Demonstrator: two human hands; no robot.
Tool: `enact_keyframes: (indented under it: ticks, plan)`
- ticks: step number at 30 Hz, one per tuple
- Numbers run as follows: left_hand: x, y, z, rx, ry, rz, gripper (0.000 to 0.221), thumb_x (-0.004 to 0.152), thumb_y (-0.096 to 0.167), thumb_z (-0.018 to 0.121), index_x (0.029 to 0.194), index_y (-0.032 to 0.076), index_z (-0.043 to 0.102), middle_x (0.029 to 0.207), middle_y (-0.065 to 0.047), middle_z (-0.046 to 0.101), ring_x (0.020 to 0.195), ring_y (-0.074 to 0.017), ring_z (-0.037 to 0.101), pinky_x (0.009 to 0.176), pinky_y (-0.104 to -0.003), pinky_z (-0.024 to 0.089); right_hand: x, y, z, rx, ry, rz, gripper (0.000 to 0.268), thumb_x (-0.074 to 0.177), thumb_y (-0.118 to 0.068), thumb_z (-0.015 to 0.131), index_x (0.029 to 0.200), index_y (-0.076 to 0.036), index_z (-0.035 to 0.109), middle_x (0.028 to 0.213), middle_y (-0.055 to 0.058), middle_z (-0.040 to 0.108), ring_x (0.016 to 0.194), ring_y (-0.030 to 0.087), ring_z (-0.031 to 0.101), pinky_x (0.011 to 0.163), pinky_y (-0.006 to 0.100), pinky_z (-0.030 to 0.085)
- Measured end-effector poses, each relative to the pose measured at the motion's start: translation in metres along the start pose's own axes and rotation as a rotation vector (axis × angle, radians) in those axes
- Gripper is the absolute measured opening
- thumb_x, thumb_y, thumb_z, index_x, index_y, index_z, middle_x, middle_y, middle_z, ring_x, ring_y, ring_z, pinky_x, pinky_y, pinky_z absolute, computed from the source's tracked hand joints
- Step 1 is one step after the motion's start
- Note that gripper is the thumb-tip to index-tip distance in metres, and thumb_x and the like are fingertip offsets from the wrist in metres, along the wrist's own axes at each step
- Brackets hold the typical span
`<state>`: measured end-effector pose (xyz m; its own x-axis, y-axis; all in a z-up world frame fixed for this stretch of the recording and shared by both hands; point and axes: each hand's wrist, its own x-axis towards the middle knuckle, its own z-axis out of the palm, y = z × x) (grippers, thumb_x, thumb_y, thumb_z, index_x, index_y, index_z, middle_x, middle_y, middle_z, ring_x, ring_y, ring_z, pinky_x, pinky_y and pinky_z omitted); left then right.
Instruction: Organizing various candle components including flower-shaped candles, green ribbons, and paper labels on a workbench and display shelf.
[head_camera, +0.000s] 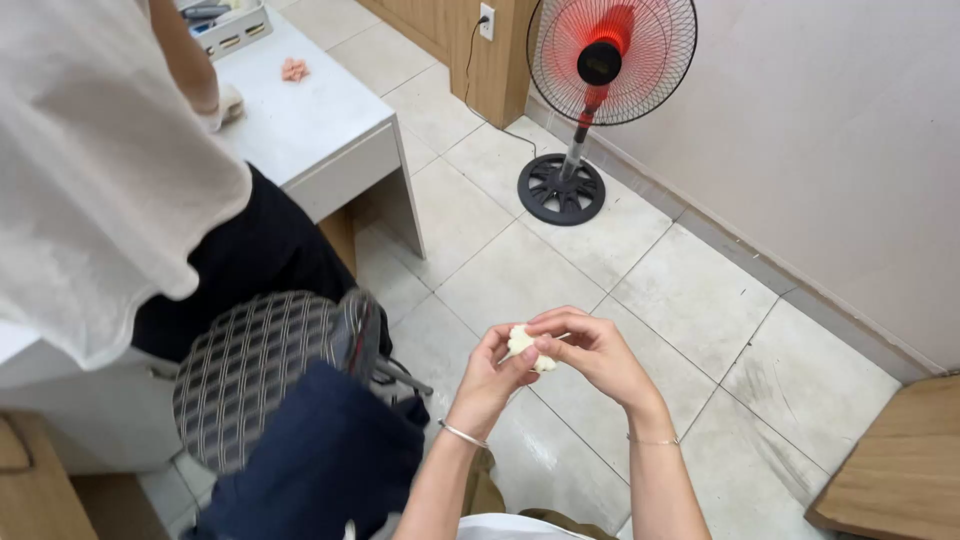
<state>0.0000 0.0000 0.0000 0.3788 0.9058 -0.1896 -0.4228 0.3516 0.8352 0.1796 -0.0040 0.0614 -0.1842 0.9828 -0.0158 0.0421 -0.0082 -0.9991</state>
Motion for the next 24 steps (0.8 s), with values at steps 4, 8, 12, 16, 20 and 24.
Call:
enact_keyframes:
  ticks: [4,8,12,16,20,24]
  plan:
    - [0.056,0.023,-0.007,-0.007,-0.093,-0.069,0.048,0.091,0.03,0.075,0.127,0.005,0.055,0.119,-0.004,0.068,0.104,-0.013,0.068,0.088,-0.03,0.059,0.048,0.022,-0.017,-0.009,0.178,-0.034,0.015,0.087,-0.012,0.077,0.095,0.001,0.08,0.117,0.007,0.072,0.088,0.013,0.068,0.077,0.028,0.056]
    - [0.1,0.018,-0.017,-0.09,-0.109,-0.108,0.045,0.092,0.033,0.073,0.123,0.006,0.053,0.113,-0.006,0.07,0.102,-0.0146,0.069,0.09,-0.033,0.06,0.087,0.03,-0.029,0.063,0.197,-0.016,0.011,0.087,-0.01,0.078,0.089,0.0,0.076,0.11,0.01,0.075,0.092,0.014,0.069,0.081,0.03,0.057]
    - [0.142,0.029,-0.023,-0.098,-0.064,-0.142,0.042,0.095,0.034,0.072,0.121,0.008,0.052,0.111,-0.006,0.07,0.1,-0.0121,0.069,0.088,-0.032,0.057,0.145,0.036,-0.045,0.065,0.126,0.031,0.009,0.088,-0.01,0.075,0.089,-0.001,0.076,0.107,0.01,0.075,0.09,0.015,0.068,0.079,0.032,0.056]
    - [0.2,0.044,-0.032,-0.123,0.025,-0.092,0.041,0.095,0.033,0.072,0.12,0.008,0.052,0.11,-0.006,0.071,0.099,-0.0129,0.068,0.088,-0.033,0.058,0.22,0.055,-0.067,0.114,-0.014,0.003,0.011,0.093,-0.012,0.071,0.091,-0.001,0.071,0.109,0.01,0.075,0.095,0.015,0.069,0.084,0.031,0.057]
    - [0.279,0.051,-0.036,-0.164,0.118,-0.02,0.038,0.095,0.034,0.07,0.12,0.009,0.053,0.108,-0.005,0.071,0.098,-0.0133,0.069,0.087,-0.031,0.057,0.303,0.058,-0.102,0.157,-0.149,0.017,0.014,0.099,-0.014,0.066,0.096,-0.001,0.066,0.111,0.009,0.074,0.094,0.014,0.067,0.082,0.031,0.057]
    - [0.368,0.068,-0.022,-0.233,0.222,-0.001,0.04,0.098,0.042,0.061,0.12,0.009,0.056,0.105,-0.005,0.072,0.094,-0.0144,0.072,0.084,-0.029,0.058,0.389,0.041,-0.147,0.095,-0.218,0.062,0.018,0.098,-0.017,0.064,0.103,0.0,0.069,0.108,0.006,0.074,0.092,0.013,0.066,0.08,0.029,0.056]
